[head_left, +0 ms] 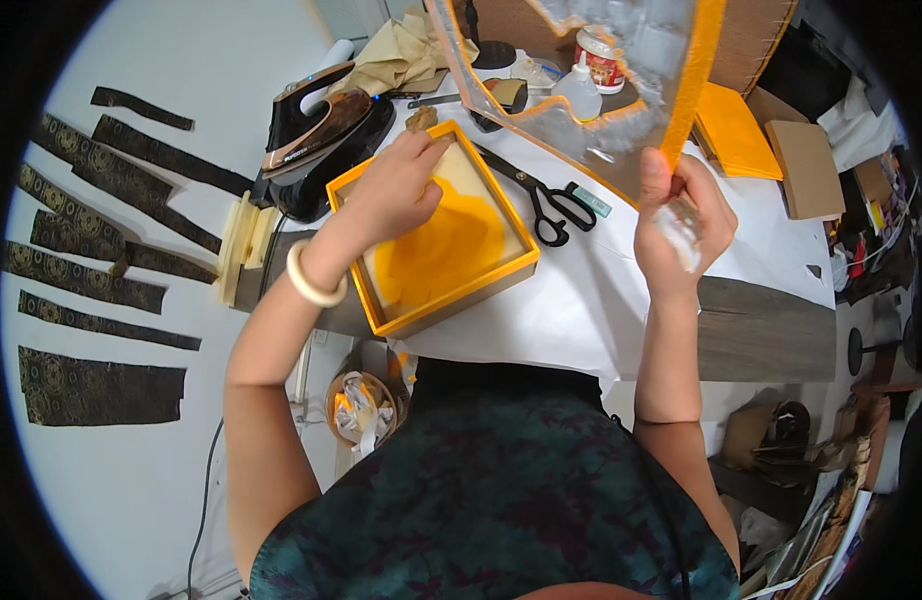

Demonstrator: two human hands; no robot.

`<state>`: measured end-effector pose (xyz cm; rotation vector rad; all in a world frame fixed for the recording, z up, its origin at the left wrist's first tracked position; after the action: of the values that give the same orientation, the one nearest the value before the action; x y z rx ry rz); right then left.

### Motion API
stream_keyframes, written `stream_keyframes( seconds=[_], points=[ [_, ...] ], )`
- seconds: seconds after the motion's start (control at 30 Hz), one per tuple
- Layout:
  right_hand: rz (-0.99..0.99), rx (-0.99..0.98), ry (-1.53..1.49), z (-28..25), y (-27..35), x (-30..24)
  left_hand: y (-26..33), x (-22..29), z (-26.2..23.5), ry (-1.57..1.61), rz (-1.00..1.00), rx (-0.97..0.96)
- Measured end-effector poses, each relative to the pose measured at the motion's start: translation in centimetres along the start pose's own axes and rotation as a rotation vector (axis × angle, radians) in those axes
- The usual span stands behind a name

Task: The person applies glue to the edges of a yellow cardboard cutout using a brush, then places the cutout into a yellow box. The person also handles a small wooden piece and an iron during the process.

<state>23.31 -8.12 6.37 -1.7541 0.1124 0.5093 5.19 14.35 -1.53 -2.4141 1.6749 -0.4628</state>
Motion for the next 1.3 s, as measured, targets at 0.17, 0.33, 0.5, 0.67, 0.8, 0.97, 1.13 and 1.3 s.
stream_keyframes(
  seconds=[0.17, 0.33, 0.5, 0.67, 0.8, 0.97, 1.13, 1.3],
  points=[
    [-0.015, 0.036, -0.076, 0.2, 0.7, 0.6, -1.1, -4.8, 8.6, -0.246, -0.151, -0.269],
    [0.103, -0.032, -0.056, 0.5, 1.5, 1.0, -1.5, -3.6, 10.5, -0.339, -0.156, -0.228],
    [0.099, -0.038, -0.088, 0.9, 2.0, 1.2, -1.0, -3.1, 10.2, -0.314, -0.202, -0.256],
    [0.069, 0.017, -0.110, 1.3, 2.4, 1.3, -1.2, -3.5, 8.6, -0.136, -0.179, -0.253],
    [0.074, 0.012, -0.072, 0.5, 2.2, 0.9, 0.2, -3.9, 4.5, 0.176, -0.105, 0.078],
    [-0.080, 0.059, -0.095, -0.3, 2.2, 0.5, 2.3, 5.3, -4.6, 0.459, -0.124, 0.509],
    [-0.208, 0.039, -0.116, 0.0, 2.1, -1.2, 3.7, 11.2, -8.0, 0.227, 0.200, 0.539],
    [-0.250, 0.016, -0.117, -0.1, 1.8, -2.4, 3.4, 11.6, -8.3, 0.369, 0.161, 0.676]
  ],
)
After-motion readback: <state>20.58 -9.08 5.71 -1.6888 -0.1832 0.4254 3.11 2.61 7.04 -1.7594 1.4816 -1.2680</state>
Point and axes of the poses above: each hand's wrist, its own y-axis away from the middle knuckle, its own z-axis out of the palm, x = y × z, the point moved 7 cm from there along -y, towards the middle knuckle, and after that the axes turned 2 degrees about -z, right-handed, at the moved point
